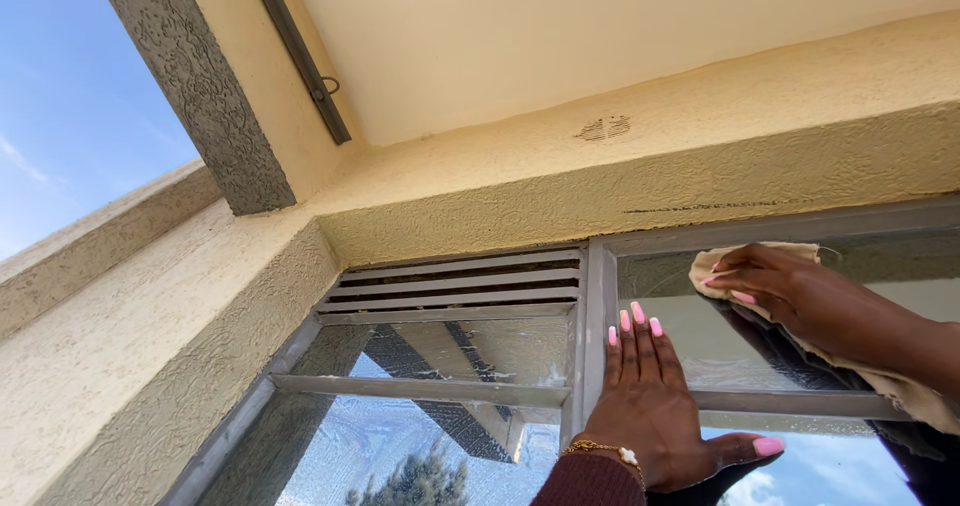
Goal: The person wipes a window pane with a cloth, repeatedly dipping the cloth into a green basin of water and wringing it out between passes. The person cleans multiple sections of the window, including the frame and upper panes, on an outdoor balcony.
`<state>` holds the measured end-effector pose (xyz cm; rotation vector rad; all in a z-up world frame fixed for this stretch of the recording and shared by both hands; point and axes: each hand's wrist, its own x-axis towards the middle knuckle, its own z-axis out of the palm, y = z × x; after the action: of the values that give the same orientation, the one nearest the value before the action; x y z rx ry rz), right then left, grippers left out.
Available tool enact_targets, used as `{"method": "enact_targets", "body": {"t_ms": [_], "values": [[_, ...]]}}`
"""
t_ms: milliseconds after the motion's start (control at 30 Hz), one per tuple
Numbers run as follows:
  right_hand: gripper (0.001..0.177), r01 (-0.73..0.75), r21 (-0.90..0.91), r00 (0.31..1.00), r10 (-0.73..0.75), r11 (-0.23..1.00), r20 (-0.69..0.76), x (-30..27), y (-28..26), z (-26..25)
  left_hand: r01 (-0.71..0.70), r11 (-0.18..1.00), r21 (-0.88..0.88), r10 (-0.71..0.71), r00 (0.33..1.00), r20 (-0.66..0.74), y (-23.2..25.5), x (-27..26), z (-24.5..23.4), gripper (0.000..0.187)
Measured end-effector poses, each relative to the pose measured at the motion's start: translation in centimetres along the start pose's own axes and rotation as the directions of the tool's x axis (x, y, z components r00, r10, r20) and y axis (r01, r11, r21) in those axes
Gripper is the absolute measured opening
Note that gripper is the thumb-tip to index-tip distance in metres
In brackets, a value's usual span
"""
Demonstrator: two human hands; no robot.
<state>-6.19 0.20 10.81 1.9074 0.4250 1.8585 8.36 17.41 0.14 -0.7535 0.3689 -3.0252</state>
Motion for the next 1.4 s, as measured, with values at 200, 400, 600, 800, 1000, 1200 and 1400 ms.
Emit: {"method": "enact_targets", "body": {"t_ms": [200,400,600,800,1000,1200,1400], "values": [[0.035,-0.023,-0.150,0.974,-0.011,0.988,-0.226,3.3,-0.8,1.8,0.033,0.998,-0.052,-0.031,0.999,0.028,0.3,-0.4,0.6,0.160],[0.039,-0.006,-0.186,0.977,-0.034,0.983,-0.213,5.5,-3.4,2.7,-0.001,0.998,-0.056,0.000,1.000,-0.023,0.2,-0.6,1.7,0.159],[0.050,0.079,-0.267,0.981,-0.123,0.960,-0.151,6.9,-5.7,3.8,0.034,0.964,-0.265,0.016,0.983,0.184,0.4,-0.3,2.2,0.159],[0.043,0.139,-0.006,0.989,-0.139,0.990,-0.055,6.8,-6.3,4.6,0.107,0.924,-0.366,0.013,0.951,0.309,0.6,-0.3,2.1,0.160],[0.049,0.122,0.143,0.985,-0.138,0.982,0.108,2.2,-7.7,2.8,0.450,0.672,-0.589,0.178,0.673,0.718,-0.3,-0.9,1.0,0.157],[0.043,-0.023,0.277,0.948,-0.067,0.961,0.312,-1.8,-8.7,1.2,0.421,0.684,-0.596,0.177,0.697,0.695,-1.2,-1.5,-1.4,0.157],[0.051,0.330,0.297,0.911,-0.384,0.896,0.149,-3.3,-6.9,2.3,0.419,0.681,-0.600,0.149,0.724,0.674,-2.5,-1.5,-4.1,0.137]]}}
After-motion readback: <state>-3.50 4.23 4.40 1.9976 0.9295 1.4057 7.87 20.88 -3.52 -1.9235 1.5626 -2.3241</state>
